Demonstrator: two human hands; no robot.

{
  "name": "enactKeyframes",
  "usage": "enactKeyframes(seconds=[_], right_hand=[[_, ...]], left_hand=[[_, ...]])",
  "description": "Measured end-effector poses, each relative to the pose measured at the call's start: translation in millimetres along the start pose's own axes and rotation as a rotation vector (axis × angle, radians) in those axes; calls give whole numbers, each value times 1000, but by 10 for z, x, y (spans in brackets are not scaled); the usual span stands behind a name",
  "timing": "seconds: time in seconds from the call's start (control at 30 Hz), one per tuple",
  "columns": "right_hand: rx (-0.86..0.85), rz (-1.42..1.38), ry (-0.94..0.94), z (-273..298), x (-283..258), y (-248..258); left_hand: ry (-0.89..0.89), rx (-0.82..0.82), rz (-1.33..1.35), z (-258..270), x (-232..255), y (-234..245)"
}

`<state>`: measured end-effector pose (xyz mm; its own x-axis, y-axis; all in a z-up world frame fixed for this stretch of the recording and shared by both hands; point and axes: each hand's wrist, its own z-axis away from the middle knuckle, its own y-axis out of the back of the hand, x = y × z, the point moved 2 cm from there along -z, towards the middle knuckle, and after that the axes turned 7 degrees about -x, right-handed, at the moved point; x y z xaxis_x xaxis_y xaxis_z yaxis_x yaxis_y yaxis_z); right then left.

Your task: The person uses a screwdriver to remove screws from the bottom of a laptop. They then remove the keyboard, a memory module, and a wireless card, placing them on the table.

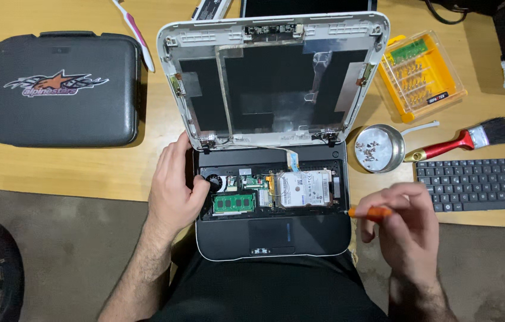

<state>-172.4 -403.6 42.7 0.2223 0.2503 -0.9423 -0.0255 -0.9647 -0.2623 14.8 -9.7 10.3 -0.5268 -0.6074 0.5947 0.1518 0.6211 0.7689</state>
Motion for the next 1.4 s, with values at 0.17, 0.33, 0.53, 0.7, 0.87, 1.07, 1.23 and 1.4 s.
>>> enactKeyframes(seconds=[0.17, 0.33, 0.53, 0.7, 0.87, 1.07, 1.23, 1.4], right_hand=[[52, 108, -62, 44, -8, -72], [12, 47, -68, 64, 51, -17], [25, 151, -47, 16, 9, -109], [77, 46, -58, 82, 82, -70], [24, 115, -34, 37, 37, -90], [73, 82, -61, 84, 111, -29], [25, 155, -13, 9, 46, -82], [67, 61, 30, -1, 136, -36]], left_hand=[[-17, 10, -6, 4, -12, -7], [-24, 16, -10, 0, -7, -4], [-31, 17, -9, 0, -12, -6], [-19, 14, 7, -10, 4, 6], [-15, 11, 5, -2, -12, -2], [-48, 12, -14, 0, 8, 9], [-68, 20, -22, -9, -26, -17], [-47, 19, 60, -26, -46, -11]])
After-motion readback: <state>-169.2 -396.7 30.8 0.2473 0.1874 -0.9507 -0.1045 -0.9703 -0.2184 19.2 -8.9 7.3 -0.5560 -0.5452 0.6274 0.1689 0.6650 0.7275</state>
